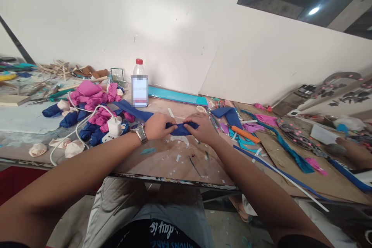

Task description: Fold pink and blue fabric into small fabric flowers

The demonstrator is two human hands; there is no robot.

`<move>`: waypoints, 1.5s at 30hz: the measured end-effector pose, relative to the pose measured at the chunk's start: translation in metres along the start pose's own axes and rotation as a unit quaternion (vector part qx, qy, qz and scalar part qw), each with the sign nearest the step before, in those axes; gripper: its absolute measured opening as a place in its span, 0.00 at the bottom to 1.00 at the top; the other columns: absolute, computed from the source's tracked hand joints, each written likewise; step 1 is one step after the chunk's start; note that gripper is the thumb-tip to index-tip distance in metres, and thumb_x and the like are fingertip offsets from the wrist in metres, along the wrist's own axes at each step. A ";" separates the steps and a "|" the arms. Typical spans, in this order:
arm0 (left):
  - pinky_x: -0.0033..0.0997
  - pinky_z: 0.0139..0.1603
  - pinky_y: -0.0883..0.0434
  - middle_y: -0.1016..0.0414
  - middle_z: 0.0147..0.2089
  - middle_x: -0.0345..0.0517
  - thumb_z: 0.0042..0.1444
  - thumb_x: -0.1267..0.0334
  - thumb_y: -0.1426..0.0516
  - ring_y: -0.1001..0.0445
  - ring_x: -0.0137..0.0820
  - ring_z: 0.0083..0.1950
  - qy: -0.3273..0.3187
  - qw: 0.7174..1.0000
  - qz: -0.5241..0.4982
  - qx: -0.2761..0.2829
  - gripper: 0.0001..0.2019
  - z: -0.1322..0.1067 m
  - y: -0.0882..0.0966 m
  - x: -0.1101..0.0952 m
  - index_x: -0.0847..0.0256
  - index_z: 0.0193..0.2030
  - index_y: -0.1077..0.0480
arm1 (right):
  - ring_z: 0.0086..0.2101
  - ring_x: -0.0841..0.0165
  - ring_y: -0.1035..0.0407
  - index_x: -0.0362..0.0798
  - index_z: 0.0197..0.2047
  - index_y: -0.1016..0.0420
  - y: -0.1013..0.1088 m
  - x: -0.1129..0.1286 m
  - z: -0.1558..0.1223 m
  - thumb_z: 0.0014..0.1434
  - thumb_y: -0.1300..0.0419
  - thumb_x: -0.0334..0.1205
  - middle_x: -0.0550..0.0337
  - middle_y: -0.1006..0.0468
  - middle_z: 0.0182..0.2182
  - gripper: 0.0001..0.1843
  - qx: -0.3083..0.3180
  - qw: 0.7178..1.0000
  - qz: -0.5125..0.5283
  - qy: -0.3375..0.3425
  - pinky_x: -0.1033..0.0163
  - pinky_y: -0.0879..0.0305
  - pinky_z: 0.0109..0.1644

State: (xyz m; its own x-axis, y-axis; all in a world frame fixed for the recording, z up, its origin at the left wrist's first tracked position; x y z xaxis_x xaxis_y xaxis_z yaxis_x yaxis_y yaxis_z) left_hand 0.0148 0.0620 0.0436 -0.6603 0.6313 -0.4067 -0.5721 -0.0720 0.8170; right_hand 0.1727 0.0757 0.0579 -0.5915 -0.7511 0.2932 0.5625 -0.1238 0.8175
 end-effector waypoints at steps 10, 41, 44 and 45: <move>0.38 0.48 0.31 0.17 0.35 0.44 0.66 0.55 0.42 0.20 0.37 0.38 -0.033 0.998 0.045 0.018 0.11 -0.001 -0.011 -0.001 0.56 0.40 0.20 | 0.47 0.60 0.27 0.51 0.42 0.19 -0.012 0.024 -0.006 0.69 0.41 0.41 0.56 0.15 0.41 0.09 0.060 0.994 -0.055 0.066 0.49 0.47 0.56; 0.41 0.51 0.34 0.22 0.39 0.46 0.51 0.76 0.44 0.28 0.38 0.44 -0.031 0.999 0.011 -0.040 0.11 0.000 0.008 -0.002 0.58 0.32 0.23 | 0.28 0.69 0.36 0.47 0.32 0.21 0.002 -0.035 -0.001 0.63 0.40 0.53 0.60 0.24 0.27 0.18 -0.043 0.966 0.172 -0.188 0.62 0.42 0.33; 0.41 0.50 0.34 0.22 0.39 0.46 0.50 0.76 0.45 0.28 0.38 0.44 -0.025 0.999 0.017 -0.026 0.12 0.000 0.003 0.003 0.58 0.31 0.23 | 0.26 0.70 0.39 0.46 0.32 0.22 -0.001 -0.043 -0.002 0.61 0.39 0.55 0.62 0.27 0.26 0.19 -0.044 0.952 0.211 -0.217 0.63 0.45 0.31; 0.40 0.49 0.34 0.22 0.38 0.46 0.50 0.76 0.45 0.28 0.38 0.43 -0.021 0.999 0.017 -0.020 0.12 0.000 0.002 0.004 0.58 0.30 0.23 | 0.26 0.71 0.40 0.46 0.33 0.22 -0.002 -0.044 -0.002 0.61 0.39 0.55 0.62 0.27 0.26 0.19 -0.042 0.949 0.221 -0.223 0.63 0.45 0.31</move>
Point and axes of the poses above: each hand's wrist, its own z-axis towards the middle knuckle, its own y-axis out of the back of the hand, x = y × z, the point moved 8 cm from there along z, towards the middle knuckle
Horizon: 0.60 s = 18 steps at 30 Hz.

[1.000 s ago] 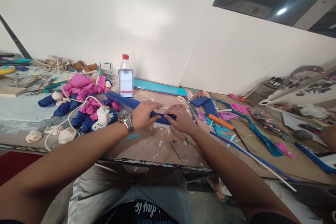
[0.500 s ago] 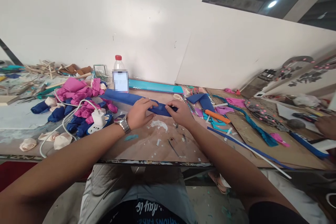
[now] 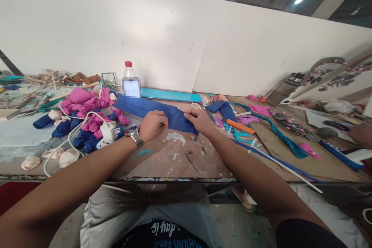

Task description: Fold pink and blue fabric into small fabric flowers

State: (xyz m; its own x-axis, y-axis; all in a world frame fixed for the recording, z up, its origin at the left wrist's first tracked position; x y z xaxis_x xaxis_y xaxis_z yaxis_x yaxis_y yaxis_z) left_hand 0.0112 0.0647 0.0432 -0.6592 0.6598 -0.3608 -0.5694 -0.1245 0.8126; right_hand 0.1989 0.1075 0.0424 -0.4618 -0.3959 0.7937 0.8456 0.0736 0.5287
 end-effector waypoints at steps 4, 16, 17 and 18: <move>0.41 0.49 0.32 0.23 0.37 0.46 0.47 0.77 0.46 0.28 0.38 0.42 0.007 1.000 -0.005 0.004 0.13 0.000 0.000 -0.002 0.58 0.33 0.24 | 0.27 0.70 0.38 0.45 0.35 0.21 -0.007 -0.005 -0.001 0.60 0.38 0.58 0.61 0.26 0.27 0.22 0.040 0.999 0.031 -0.020 0.64 0.45 0.31; 0.47 0.61 0.36 0.19 0.49 0.48 0.66 0.54 0.45 0.26 0.42 0.54 -0.025 0.998 -0.051 0.032 0.13 -0.004 0.000 -0.018 0.57 0.50 0.26 | 0.27 0.72 0.38 0.44 0.39 0.19 -0.042 0.019 -0.022 0.62 0.38 0.63 0.62 0.25 0.26 0.27 0.241 0.969 0.047 0.006 0.66 0.45 0.30; 0.46 0.59 0.35 0.19 0.47 0.48 0.65 0.55 0.44 0.25 0.42 0.52 -0.019 0.998 -0.049 0.042 0.11 -0.004 -0.003 -0.016 0.57 0.47 0.25 | 0.27 0.71 0.37 0.44 0.40 0.19 -0.042 0.018 -0.022 0.62 0.38 0.63 0.62 0.24 0.27 0.27 0.247 0.968 0.046 0.003 0.66 0.44 0.30; 0.45 0.58 0.34 0.19 0.45 0.47 0.64 0.56 0.43 0.24 0.41 0.50 -0.015 0.998 -0.047 0.044 0.10 -0.004 -0.004 -0.015 0.57 0.45 0.25 | 0.28 0.71 0.37 0.44 0.40 0.18 -0.042 0.016 -0.021 0.62 0.38 0.64 0.61 0.23 0.28 0.28 0.250 0.967 0.042 0.000 0.66 0.43 0.31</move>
Point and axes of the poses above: each hand's wrist, its own z-axis towards the middle knuckle, its own y-axis out of the back of the hand, x = y × z, the point moved 8 cm from there along z, towards the middle knuckle
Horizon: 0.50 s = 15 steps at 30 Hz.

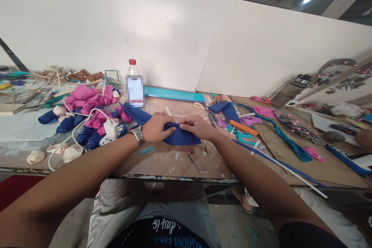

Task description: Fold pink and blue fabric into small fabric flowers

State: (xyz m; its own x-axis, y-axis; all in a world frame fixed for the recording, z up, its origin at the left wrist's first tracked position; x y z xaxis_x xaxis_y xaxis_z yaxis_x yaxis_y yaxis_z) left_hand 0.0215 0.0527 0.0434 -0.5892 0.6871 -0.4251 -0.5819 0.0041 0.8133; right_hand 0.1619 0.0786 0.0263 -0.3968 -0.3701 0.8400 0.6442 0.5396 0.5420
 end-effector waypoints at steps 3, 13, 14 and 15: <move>0.43 0.55 0.33 0.19 0.42 0.46 0.62 0.59 0.43 0.24 0.40 0.48 0.004 1.000 0.005 -0.012 0.08 0.001 0.002 0.002 0.58 0.42 0.25 | 0.33 0.68 0.33 0.45 0.42 0.18 0.007 -0.008 0.002 0.63 0.41 0.65 0.59 0.21 0.32 0.29 -0.014 1.000 -0.021 -0.003 0.64 0.38 0.37; 0.41 0.51 0.33 0.20 0.39 0.46 0.59 0.61 0.42 0.24 0.39 0.45 0.007 0.999 0.018 -0.029 0.06 0.001 0.007 0.003 0.58 0.39 0.25 | 0.37 0.65 0.28 0.48 0.45 0.15 0.021 -0.020 0.003 0.66 0.48 0.70 0.57 0.18 0.37 0.35 -0.068 0.997 -0.035 -0.013 0.61 0.33 0.42; 0.41 0.51 0.33 0.20 0.39 0.46 0.59 0.61 0.42 0.24 0.39 0.45 0.006 0.999 0.019 -0.031 0.06 0.001 0.007 0.002 0.58 0.39 0.25 | 0.37 0.65 0.28 0.48 0.45 0.15 0.022 -0.019 0.003 0.66 0.48 0.70 0.57 0.18 0.36 0.35 -0.071 0.996 -0.046 -0.010 0.61 0.33 0.42; 0.41 0.51 0.33 0.20 0.38 0.46 0.59 0.61 0.42 0.24 0.39 0.44 0.006 0.999 0.021 -0.033 0.06 0.001 0.008 0.002 0.58 0.39 0.25 | 0.37 0.65 0.28 0.48 0.45 0.15 0.023 -0.018 0.002 0.66 0.49 0.70 0.57 0.19 0.36 0.35 -0.072 0.996 -0.055 -0.008 0.62 0.34 0.42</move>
Point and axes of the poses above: each hand's wrist, its own z-axis towards the middle knuckle, its own y-axis out of the back of the hand, x = y × z, the point moved 8 cm from there along z, towards the middle knuckle
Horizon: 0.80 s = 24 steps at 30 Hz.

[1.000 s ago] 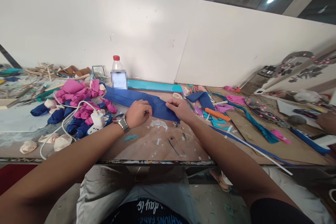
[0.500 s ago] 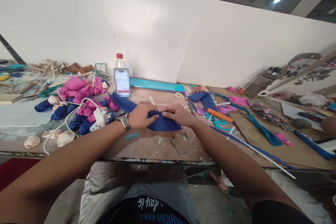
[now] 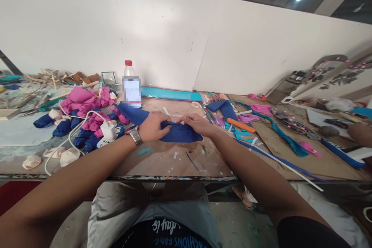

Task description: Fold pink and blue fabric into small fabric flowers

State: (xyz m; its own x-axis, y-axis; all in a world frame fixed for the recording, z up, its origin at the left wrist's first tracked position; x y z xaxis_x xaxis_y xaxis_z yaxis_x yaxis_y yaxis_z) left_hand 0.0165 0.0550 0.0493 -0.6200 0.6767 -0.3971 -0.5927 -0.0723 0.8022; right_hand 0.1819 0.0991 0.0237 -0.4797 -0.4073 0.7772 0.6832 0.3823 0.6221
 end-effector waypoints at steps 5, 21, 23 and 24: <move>0.40 0.49 0.33 0.20 0.37 0.46 0.58 0.62 0.42 0.25 0.39 0.42 0.025 0.999 0.008 -0.024 0.06 0.001 0.005 0.004 0.59 0.37 0.25 | 0.38 0.64 0.28 0.47 0.50 0.17 -0.001 0.003 -0.001 0.63 0.41 0.66 0.56 0.18 0.39 0.31 0.038 0.998 0.050 0.005 0.61 0.32 0.43; 0.46 0.59 0.42 0.18 0.40 0.44 0.67 0.49 0.48 0.23 0.38 0.46 0.043 0.999 -0.004 -0.021 0.17 -0.001 0.010 0.001 0.58 0.41 0.23 | 0.43 0.60 0.22 0.46 0.45 0.17 0.011 0.004 0.003 0.56 0.31 0.52 0.52 0.15 0.42 0.20 -0.047 0.991 0.117 0.038 0.55 0.27 0.50; 0.45 0.59 0.42 0.18 0.39 0.43 0.68 0.51 0.49 0.23 0.37 0.44 0.040 0.999 -0.010 -0.010 0.17 -0.001 0.007 -0.001 0.57 0.40 0.23 | 0.44 0.60 0.22 0.46 0.46 0.18 0.008 0.006 0.002 0.56 0.30 0.51 0.52 0.15 0.43 0.19 -0.041 0.991 0.118 0.053 0.56 0.27 0.50; 0.45 0.58 0.42 0.18 0.38 0.42 0.68 0.53 0.48 0.23 0.37 0.44 0.041 0.999 -0.009 -0.006 0.16 -0.001 0.006 0.000 0.57 0.39 0.23 | 0.44 0.60 0.22 0.47 0.46 0.18 0.007 0.008 0.002 0.56 0.31 0.50 0.52 0.15 0.43 0.19 -0.040 0.990 0.118 0.061 0.56 0.27 0.50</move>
State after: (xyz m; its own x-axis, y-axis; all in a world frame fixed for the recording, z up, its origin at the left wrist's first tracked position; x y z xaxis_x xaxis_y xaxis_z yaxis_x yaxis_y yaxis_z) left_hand 0.0125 0.0539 0.0541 -0.6484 0.6160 -0.4474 -0.6107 -0.0698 0.7888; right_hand 0.1818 0.0999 0.0338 -0.2359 -0.4130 0.8796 0.8120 0.4135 0.4119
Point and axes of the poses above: each hand's wrist, its own z-axis towards the middle knuckle, its own y-axis out of the back of the hand, x = y × z, the point moved 8 cm from there along z, towards the middle knuckle
